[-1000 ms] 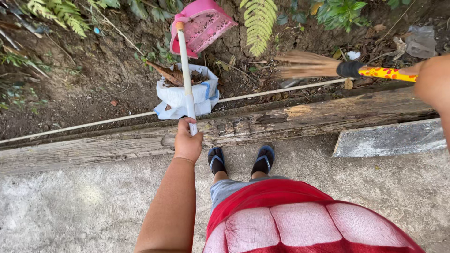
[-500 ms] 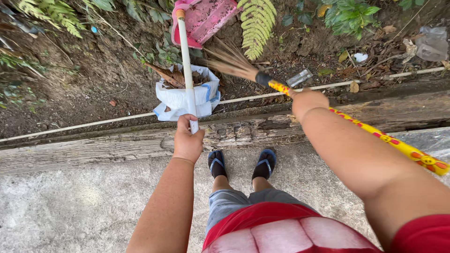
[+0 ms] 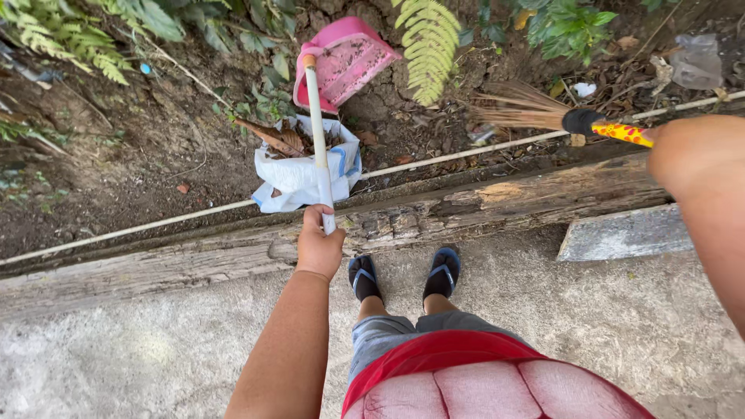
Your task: The person sweeps dried leaves and debris from a garden bed and concrete path into a dustpan and then empties them into a white bag.
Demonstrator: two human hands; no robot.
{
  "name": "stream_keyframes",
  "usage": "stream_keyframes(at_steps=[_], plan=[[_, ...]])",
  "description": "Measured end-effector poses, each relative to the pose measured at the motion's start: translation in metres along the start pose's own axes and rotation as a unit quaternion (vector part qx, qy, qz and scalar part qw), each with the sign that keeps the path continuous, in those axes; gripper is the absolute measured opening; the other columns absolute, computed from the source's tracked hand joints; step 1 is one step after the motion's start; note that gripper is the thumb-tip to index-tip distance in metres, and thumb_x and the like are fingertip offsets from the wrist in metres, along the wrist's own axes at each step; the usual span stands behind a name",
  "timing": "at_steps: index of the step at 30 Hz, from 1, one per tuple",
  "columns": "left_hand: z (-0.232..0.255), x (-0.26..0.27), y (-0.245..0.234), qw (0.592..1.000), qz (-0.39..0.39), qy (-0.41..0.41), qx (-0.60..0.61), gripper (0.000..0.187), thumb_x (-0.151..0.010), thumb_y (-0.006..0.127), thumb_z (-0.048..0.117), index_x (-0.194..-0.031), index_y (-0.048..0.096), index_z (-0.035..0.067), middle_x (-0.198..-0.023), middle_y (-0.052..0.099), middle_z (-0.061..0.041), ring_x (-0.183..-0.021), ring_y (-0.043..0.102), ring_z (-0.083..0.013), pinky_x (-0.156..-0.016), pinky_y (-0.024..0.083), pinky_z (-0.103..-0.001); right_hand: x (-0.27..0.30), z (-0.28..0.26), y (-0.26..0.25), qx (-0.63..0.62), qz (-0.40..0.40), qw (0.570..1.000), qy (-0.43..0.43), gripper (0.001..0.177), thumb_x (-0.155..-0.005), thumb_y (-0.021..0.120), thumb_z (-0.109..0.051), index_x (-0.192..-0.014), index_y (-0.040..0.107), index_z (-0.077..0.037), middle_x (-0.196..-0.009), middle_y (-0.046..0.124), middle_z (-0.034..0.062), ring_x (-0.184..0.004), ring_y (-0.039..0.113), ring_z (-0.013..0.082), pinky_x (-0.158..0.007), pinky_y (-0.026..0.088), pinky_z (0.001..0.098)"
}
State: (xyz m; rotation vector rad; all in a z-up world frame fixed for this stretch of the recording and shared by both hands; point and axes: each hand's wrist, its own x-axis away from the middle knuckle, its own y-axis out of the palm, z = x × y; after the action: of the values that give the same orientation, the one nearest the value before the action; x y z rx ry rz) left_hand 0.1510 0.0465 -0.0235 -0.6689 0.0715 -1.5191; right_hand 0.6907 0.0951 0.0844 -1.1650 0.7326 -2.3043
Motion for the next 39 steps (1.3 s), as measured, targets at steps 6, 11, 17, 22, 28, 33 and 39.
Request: stream_keyframes(at_steps=[6,11,17,22,28,33,39], plan=[[-0.012,-0.009,0.006,1.000,-0.010,0.012,0.019,0.043,-0.082,0.069,-0.002,-0.118,0.051,0.012,-0.095,0.059,-0.008,-0.079,0.057,-0.0165,-0.069,0.049,-0.031,0.038,-0.048,-0.006,-0.007,0.005,0.995,-0.101,0.042,-0.102,0.047,-0.017,-0.135,0.066,-0.034,-0.120,0.075,0.0102,-0.109,0.074,0.0304,-0.090,0.059,0.0487],[-0.004,-0.012,0.007,1.000,-0.017,-0.014,0.018,0.042,-0.083,0.068,-0.002,-0.118,0.051,0.012,-0.091,0.059,-0.008,-0.076,0.057,-0.0168,-0.065,0.049,-0.031,0.046,-0.194,0.026,-0.096,0.015,0.978,-0.185,0.047,-0.109,0.035,-0.025,-0.152,0.049,-0.037,-0.122,0.066,0.0138,-0.109,0.070,0.0326,-0.090,0.058,0.0473],[0.005,-0.015,-0.001,0.999,-0.032,-0.022,0.021,0.041,-0.082,0.068,-0.002,-0.117,0.050,0.012,-0.090,0.058,-0.005,-0.073,0.056,-0.0145,-0.061,0.048,-0.031,0.008,-0.179,0.046,-0.077,0.002,0.991,-0.112,0.049,-0.112,0.037,-0.038,-0.127,0.072,-0.008,-0.125,0.071,0.0137,-0.109,0.072,0.0297,-0.089,0.059,0.0462],[0.001,-0.021,-0.007,0.999,-0.042,-0.004,-0.014,0.040,-0.083,0.068,-0.002,-0.117,0.050,0.012,-0.085,0.057,-0.006,-0.070,0.053,-0.0158,-0.062,0.047,-0.030,0.026,-0.052,0.016,-0.035,0.036,0.999,-0.010,0.036,-0.103,0.051,-0.025,-0.128,0.076,-0.020,-0.127,0.073,0.0088,-0.113,0.072,0.0314,-0.087,0.061,0.0487],[-0.017,-0.030,-0.004,0.998,-0.056,-0.009,0.002,0.040,-0.082,0.067,-0.003,-0.115,0.051,0.011,-0.085,0.058,-0.006,-0.071,0.053,-0.0147,-0.062,0.046,-0.030,0.079,-0.030,0.002,-0.055,0.029,0.998,0.023,0.039,-0.101,0.054,-0.025,-0.137,0.069,-0.024,-0.129,0.072,0.0102,-0.114,0.072,0.0317,-0.091,0.059,0.0477],[-0.023,-0.034,-0.004,0.994,-0.087,-0.058,0.042,0.042,-0.082,0.063,-0.004,-0.117,0.047,0.011,-0.086,0.057,-0.006,-0.068,0.054,-0.0158,-0.055,0.044,-0.032,0.077,-0.095,0.028,-0.076,-0.049,0.992,-0.089,0.037,-0.100,0.052,-0.021,-0.132,0.071,-0.023,-0.126,0.074,0.0105,-0.114,0.073,0.0303,-0.096,0.057,0.0467],[-0.037,-0.039,-0.005,0.993,-0.095,-0.019,0.065,0.044,-0.080,0.066,-0.007,-0.116,0.049,0.010,-0.092,0.056,-0.007,-0.076,0.054,-0.0141,-0.061,0.046,-0.030,0.052,-0.194,0.077,-0.155,-0.041,0.982,-0.097,0.040,-0.103,0.044,-0.020,-0.137,0.064,-0.024,-0.132,0.066,0.0143,-0.115,0.069,0.0331,-0.095,0.057,0.0470]])
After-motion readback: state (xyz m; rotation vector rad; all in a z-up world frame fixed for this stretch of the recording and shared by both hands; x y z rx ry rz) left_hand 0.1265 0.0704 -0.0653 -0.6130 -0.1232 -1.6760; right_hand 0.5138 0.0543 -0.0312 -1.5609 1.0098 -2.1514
